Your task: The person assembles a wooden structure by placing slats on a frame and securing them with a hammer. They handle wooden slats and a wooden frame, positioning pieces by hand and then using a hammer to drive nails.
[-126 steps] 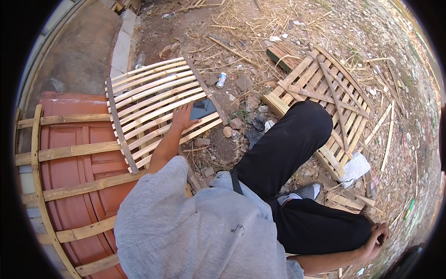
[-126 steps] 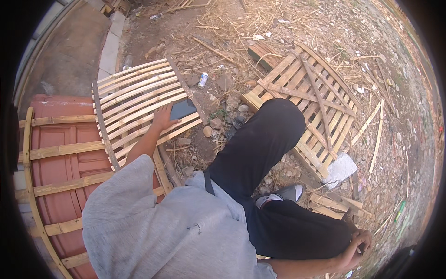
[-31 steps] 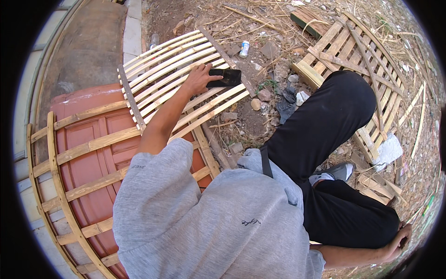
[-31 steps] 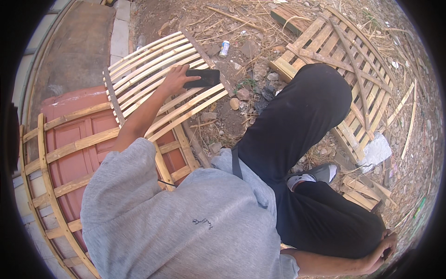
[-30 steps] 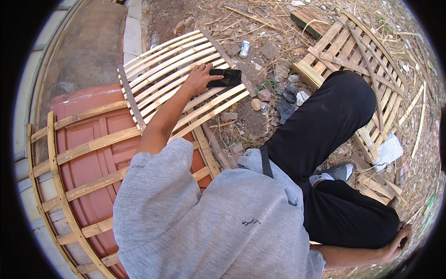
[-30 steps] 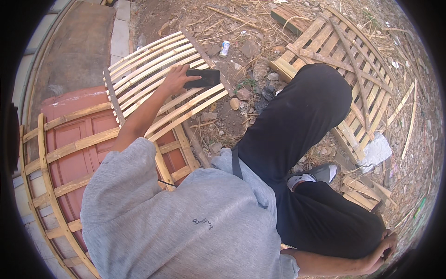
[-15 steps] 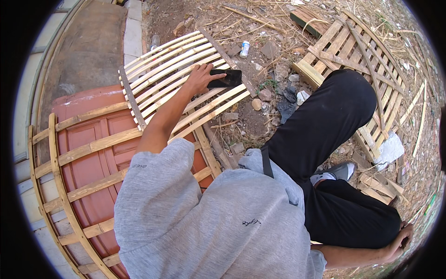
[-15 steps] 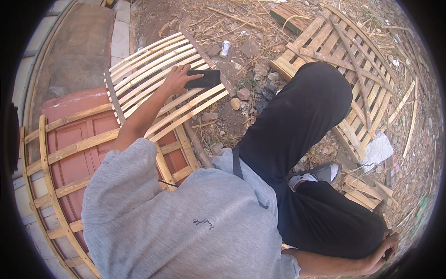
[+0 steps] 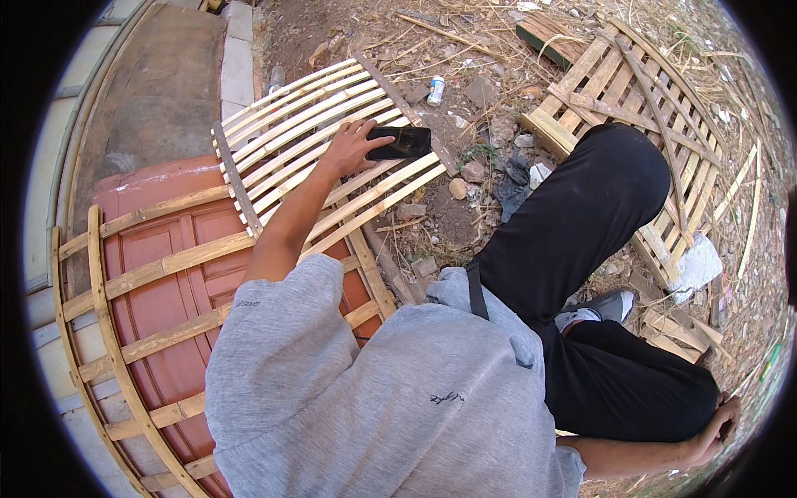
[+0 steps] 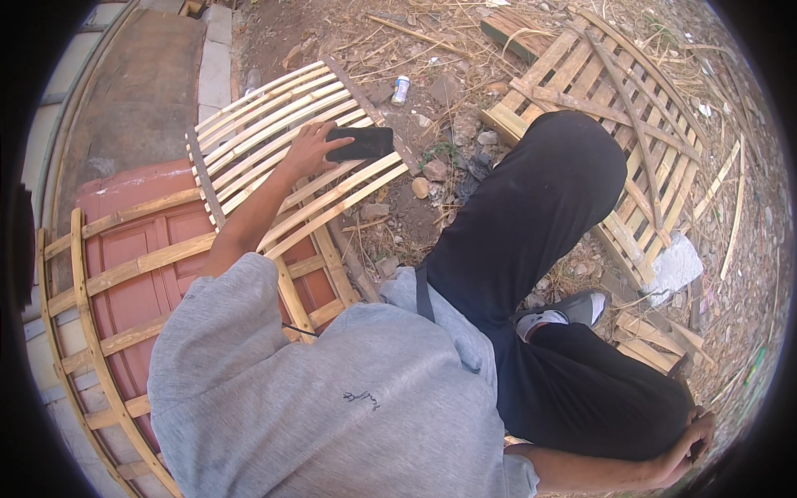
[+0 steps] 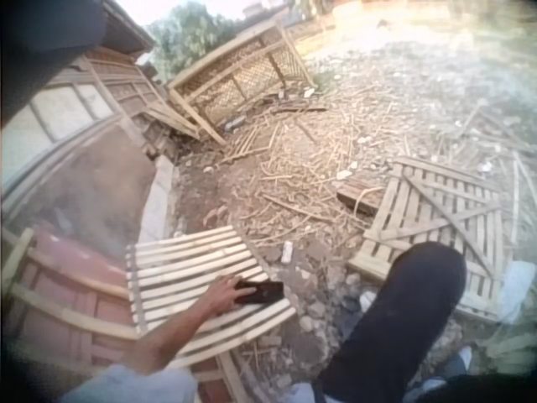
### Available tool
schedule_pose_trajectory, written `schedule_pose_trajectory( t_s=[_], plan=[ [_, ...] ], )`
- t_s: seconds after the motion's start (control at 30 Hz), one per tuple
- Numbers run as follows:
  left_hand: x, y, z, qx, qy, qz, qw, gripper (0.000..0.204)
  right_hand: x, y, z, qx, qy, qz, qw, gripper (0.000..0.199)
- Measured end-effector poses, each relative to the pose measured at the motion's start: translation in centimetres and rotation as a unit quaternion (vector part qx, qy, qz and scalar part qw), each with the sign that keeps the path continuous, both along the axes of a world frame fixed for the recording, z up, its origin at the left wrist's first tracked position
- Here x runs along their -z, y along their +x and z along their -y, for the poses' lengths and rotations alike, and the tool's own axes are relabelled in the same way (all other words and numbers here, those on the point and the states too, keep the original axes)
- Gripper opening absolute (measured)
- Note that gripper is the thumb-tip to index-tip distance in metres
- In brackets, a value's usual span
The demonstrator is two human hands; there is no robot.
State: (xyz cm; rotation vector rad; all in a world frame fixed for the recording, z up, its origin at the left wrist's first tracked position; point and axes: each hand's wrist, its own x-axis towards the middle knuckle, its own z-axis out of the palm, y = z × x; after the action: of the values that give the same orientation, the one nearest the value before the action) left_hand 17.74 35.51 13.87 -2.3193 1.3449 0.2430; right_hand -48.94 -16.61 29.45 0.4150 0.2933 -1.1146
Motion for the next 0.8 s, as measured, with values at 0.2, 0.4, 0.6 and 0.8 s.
schedule_pose_trajectory(
  t_s=[0.2, 0.4, 0.6, 0.8],
  plan=[
    [0.3, -0.2, -0.1, 0.007, -0.003, 0.017, 1.000, 0.063, -0.7, 1.9, -1.1, 0.029, 0.009, 0.009, 1.000, 0.032],
    [0.6, -0.1, -0.6, -0.008, -0.018, 0.019, 1.000, 0.061, -0.9, 2.6, -1.3, 0.052, 0.012, 0.007, 0.999, 0.031],
    [0.6, -0.9, -0.4, 0.017, -0.014, 0.025, 0.999, 0.055, -1.8, 3.8, -1.7, 0.055, 0.059, 0.086, 0.993, 0.021],
    [1.7, -1.5, -0.6, 0.047, -0.016, 0.027, 0.998, 0.052, 0.2, 0.7, -0.5, 0.009, -0.019, -0.004, 1.000, 0.028]
  ],
)
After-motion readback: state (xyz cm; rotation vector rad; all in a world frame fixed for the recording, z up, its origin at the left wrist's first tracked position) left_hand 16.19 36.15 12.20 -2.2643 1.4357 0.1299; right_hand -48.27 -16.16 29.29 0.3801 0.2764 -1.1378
